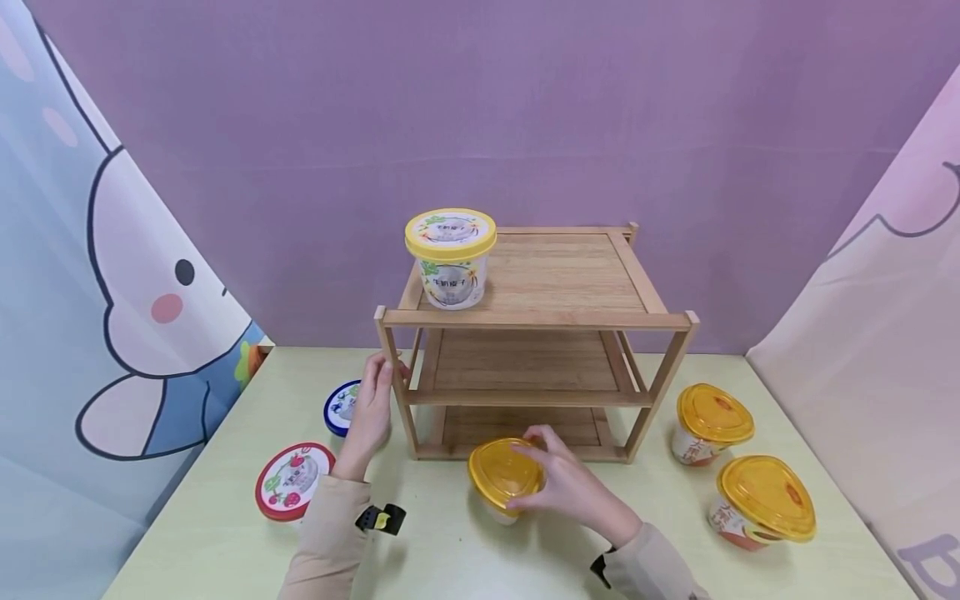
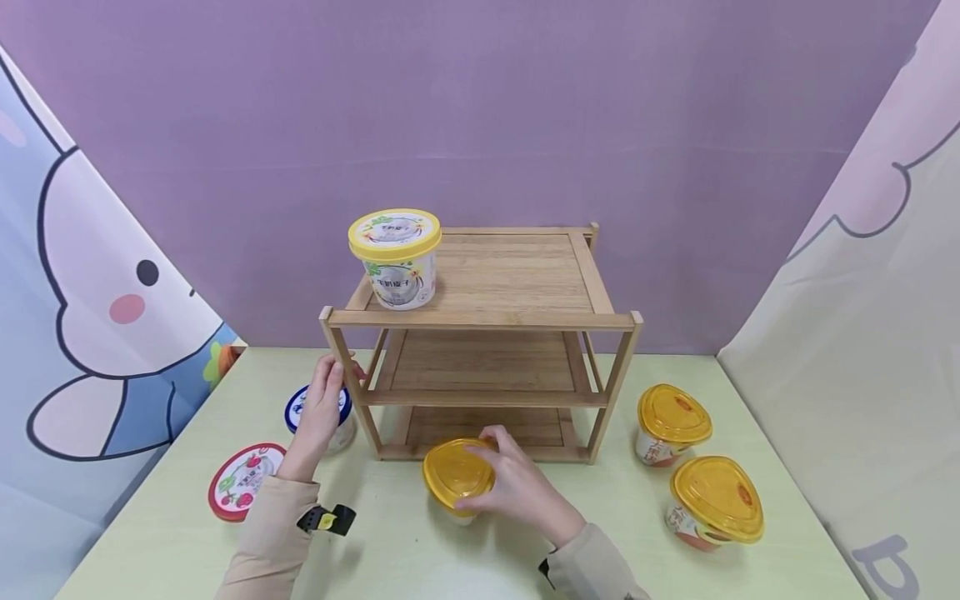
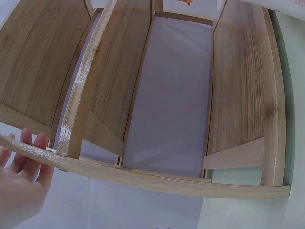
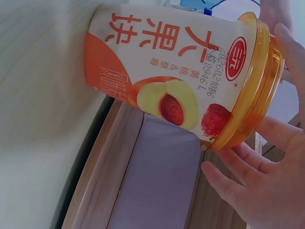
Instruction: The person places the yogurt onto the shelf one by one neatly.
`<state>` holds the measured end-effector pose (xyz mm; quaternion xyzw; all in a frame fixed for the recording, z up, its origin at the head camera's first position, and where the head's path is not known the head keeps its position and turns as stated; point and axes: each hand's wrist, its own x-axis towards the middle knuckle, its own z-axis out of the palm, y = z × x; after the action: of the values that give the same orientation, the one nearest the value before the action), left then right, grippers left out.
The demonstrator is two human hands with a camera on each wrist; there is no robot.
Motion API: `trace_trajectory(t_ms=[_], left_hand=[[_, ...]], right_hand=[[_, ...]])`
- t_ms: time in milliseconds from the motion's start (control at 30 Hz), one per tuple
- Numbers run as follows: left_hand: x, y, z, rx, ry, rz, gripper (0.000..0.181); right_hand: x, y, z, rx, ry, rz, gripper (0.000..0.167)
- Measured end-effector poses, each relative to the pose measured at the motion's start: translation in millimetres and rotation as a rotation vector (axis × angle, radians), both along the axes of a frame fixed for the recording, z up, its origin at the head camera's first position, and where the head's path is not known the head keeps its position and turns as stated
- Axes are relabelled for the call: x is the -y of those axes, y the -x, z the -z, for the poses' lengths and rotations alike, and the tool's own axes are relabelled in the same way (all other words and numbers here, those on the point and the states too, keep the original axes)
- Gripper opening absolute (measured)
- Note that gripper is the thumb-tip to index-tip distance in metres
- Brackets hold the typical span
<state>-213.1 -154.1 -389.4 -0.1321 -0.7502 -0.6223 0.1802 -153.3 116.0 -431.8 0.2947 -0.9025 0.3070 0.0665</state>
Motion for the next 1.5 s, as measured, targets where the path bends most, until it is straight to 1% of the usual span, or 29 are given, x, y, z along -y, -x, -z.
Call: trace_trajectory(t_ms=[133, 167, 267, 333, 367, 400, 467, 600, 700, 833, 1033, 1167, 1367, 1500], left_hand=[[0.5, 0.7, 2.5, -0.061, -0.018, 0.011, 0.035], [0.8, 1.2, 3.5, -0.092, -0.026, 0.02, 0.033], [0.7, 1.0, 3.7, -0.125, -0.038, 0.032, 0.03], [0.8, 0.6, 3.0, -0.114, -0.035, 0.033, 0.031], [0.6, 0.2, 2.2, -0.101, -0.033, 0.029, 0.03], [0.4, -0.4, 1.1, -0.074, -0.028, 0.021, 0.032], [0.3, -0.9, -0.3, -0.049, -0.018, 0.014, 0.031], [0.0, -1.4, -2.3, -0.017, -0.023, 0.013, 0.027], [-0.2, -1.9, -3.1, -0.01, -0.024, 0.015, 0.027], [-0.3, -1.5, -2.8, -0.008, -0.013, 0.008, 0.028], [0.8, 0.6, 0.0, -0.01, 0.004, -0.013, 0.03], [1.6, 1.2, 0.8, -0.017, -0.003, -0.009, 0.032], [1.2, 1.2, 1.3, -0.007, -0.006, -0.015, 0.031], [0.9, 2.1, 1.6, -0.006, -0.01, -0.013, 0.029]], right_hand=[[-2, -0.2, -1.1, 0.0, 0.007, -0.001, 0.069], [-2, -0.4, -1.2, -0.003, 0.007, 0.004, 0.069], [-3, -1.8, -1.5, -0.009, 0.013, 0.018, 0.067], [-4, -3.4, -1.3, -0.011, 0.025, 0.028, 0.066], [-4, -4.3, -0.9, -0.016, 0.028, 0.034, 0.064], [-4, -5.3, -0.4, -0.022, 0.033, 0.036, 0.063], [-5, -7.4, 1.0, -0.04, 0.043, 0.046, 0.059], [-5, -11.3, 4.3, -0.117, 0.062, 0.06, 0.052], [-4, -13.9, 6.4, -0.181, 0.084, 0.066, 0.047], [-2, -16.9, 9.5, -0.237, 0.118, 0.071, 0.041], [4, -19.7, 15.0, -0.28, 0.162, 0.087, 0.031], [8, -21.0, 17.6, -0.305, 0.19, 0.093, 0.027], [14, -21.9, 21.7, -0.369, 0.202, 0.111, 0.027], [14, -22.2, 23.0, -0.41, 0.204, 0.121, 0.031]])
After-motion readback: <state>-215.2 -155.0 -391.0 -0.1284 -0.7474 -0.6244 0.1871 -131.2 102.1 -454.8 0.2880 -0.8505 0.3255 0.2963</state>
